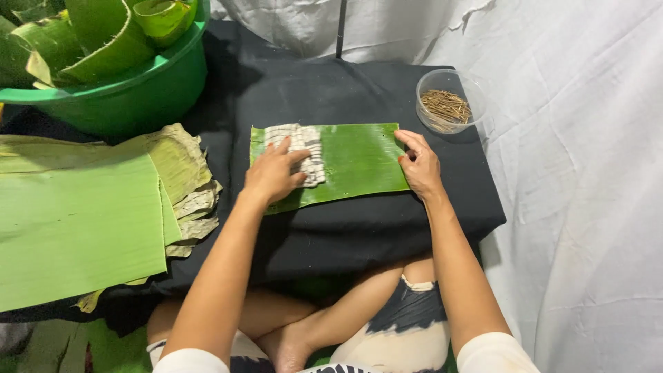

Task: Cleaning banana leaves with a cloth and folding them into cones.

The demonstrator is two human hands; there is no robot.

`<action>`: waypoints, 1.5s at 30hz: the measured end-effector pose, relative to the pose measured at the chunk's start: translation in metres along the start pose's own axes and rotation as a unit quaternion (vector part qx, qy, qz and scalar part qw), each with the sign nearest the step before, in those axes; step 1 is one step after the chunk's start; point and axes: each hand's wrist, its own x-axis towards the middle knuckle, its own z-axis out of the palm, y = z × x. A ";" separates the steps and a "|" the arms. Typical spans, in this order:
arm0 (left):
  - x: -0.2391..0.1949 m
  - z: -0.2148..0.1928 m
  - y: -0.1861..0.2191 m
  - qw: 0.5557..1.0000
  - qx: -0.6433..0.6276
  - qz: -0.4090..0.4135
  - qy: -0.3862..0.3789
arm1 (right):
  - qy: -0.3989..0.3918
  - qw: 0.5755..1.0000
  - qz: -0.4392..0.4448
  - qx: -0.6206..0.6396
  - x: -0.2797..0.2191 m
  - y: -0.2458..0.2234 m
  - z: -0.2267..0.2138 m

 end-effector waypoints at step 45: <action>0.021 0.034 0.071 0.996 -0.003 0.086 -0.001 | 0.015 1.000 -0.005 -0.015 -0.001 -0.004 0.002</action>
